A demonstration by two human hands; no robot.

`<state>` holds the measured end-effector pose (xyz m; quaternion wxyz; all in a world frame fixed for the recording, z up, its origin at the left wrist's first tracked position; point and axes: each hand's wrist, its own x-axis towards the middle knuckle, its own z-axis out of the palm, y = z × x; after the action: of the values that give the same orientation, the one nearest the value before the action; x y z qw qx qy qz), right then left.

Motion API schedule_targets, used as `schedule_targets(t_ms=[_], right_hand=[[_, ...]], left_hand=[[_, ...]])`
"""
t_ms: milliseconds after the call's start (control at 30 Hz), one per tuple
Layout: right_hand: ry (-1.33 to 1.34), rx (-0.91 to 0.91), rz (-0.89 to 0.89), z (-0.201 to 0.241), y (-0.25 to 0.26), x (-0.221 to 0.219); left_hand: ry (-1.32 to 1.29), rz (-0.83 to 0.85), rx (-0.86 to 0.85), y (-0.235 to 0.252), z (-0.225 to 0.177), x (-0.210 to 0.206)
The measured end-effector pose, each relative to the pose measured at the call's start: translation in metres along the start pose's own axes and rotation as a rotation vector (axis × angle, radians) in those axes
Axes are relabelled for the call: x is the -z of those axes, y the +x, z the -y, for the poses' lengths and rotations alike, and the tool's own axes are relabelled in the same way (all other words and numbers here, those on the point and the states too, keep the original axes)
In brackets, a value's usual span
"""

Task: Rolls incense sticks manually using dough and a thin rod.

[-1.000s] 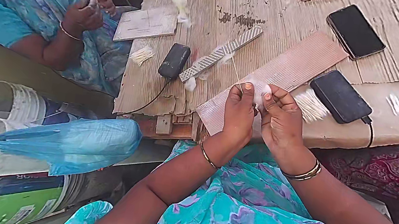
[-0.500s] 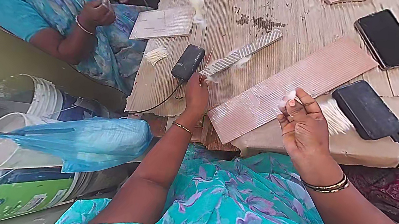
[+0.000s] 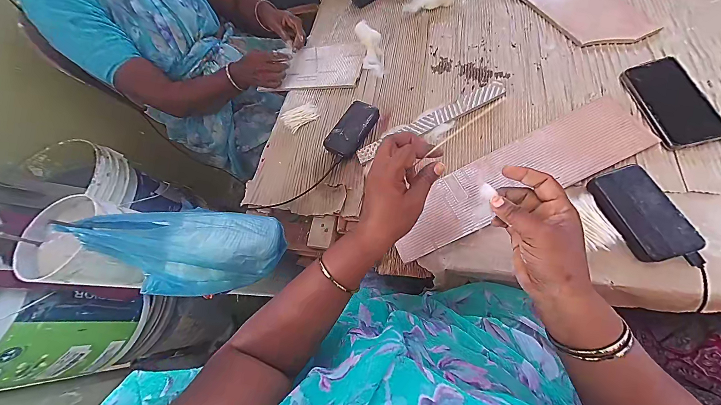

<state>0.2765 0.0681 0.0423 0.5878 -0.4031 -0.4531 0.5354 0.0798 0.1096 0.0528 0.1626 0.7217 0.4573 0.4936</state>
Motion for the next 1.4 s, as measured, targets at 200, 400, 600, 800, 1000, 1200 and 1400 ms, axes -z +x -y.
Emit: schedule_targets(t_ms=[200,400,600,800,1000,1200,1400], right_hand=[[-0.067,0.144,0.059,0.016,-0.012,-0.007],[-0.060,0.246,0.095,0.024,-0.021,-0.008],[-0.027,0.285,0.118,0.025,-0.023,-0.010],[0.143,0.231,0.126,0.028,-0.030,-0.018],[0.099,0.364,0.052,0.026,-0.029,-0.016],[0.194,0.228,0.077,0.042,-0.029,-0.011],[0.191,0.188,0.112,0.041,-0.031,-0.012]], left_hand=[[-0.092,0.134,-0.129,-0.007,-0.049,0.009],[-0.209,0.282,0.161,-0.023,-0.076,0.021],[-0.490,0.213,0.405,-0.024,-0.083,0.019],[-0.616,0.104,0.481,-0.024,-0.094,0.016],[-0.643,0.113,0.494,-0.031,-0.100,0.014],[-0.669,0.127,0.509,-0.032,-0.100,0.022],[-0.670,0.154,0.498,-0.033,-0.100,0.021]])
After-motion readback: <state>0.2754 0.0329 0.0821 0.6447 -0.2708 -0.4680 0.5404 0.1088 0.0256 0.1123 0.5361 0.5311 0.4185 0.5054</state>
